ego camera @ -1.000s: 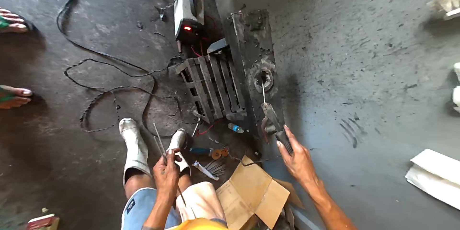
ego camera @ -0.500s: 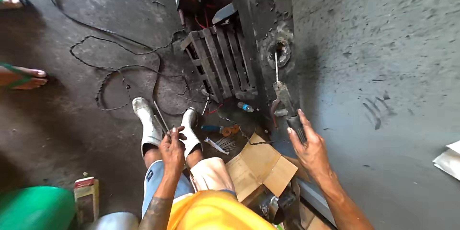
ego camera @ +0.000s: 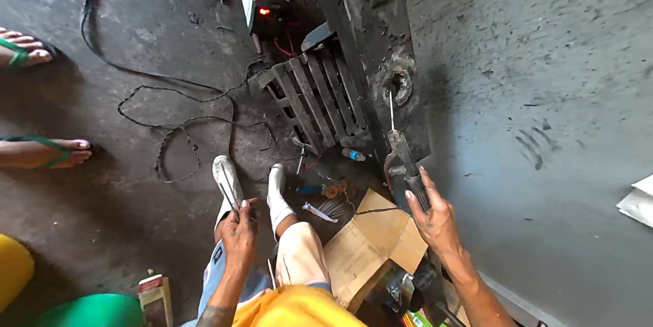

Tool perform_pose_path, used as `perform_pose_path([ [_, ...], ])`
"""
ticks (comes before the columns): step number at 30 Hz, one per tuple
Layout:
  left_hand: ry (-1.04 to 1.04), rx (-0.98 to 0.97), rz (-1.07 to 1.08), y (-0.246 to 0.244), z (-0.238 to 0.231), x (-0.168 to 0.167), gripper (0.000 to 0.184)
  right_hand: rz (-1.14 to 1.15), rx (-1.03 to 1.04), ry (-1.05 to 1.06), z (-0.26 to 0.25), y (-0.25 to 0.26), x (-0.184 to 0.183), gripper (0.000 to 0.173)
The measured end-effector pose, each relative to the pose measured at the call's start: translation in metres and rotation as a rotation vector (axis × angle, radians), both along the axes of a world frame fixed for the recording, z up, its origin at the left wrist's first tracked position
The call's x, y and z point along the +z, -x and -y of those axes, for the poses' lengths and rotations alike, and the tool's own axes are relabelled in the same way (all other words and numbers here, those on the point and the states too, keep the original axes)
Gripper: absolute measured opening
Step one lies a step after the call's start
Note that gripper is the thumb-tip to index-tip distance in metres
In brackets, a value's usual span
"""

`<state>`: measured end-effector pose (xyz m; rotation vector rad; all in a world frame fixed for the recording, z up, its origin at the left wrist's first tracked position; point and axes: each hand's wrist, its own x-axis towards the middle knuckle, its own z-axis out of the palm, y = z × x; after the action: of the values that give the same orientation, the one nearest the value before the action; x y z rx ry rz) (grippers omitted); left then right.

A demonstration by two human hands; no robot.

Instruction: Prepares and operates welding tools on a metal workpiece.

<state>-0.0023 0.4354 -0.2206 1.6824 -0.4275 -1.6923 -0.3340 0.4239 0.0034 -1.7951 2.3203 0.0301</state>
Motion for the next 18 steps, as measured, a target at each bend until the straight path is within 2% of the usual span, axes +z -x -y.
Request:
perform_pose_path([
  [7, -0.005, -0.023, 0.037, -0.03, 0.022, 0.002, 0.033, 0.02, -0.059, 0.009, -0.008, -0.015, -0.006, 0.059],
  [18, 0.052, -0.028, 0.046, -0.026, 0.028, 0.018, 0.033, 0.047, -0.065, 0.062, -0.014, -0.015, -0.01, 0.06],
])
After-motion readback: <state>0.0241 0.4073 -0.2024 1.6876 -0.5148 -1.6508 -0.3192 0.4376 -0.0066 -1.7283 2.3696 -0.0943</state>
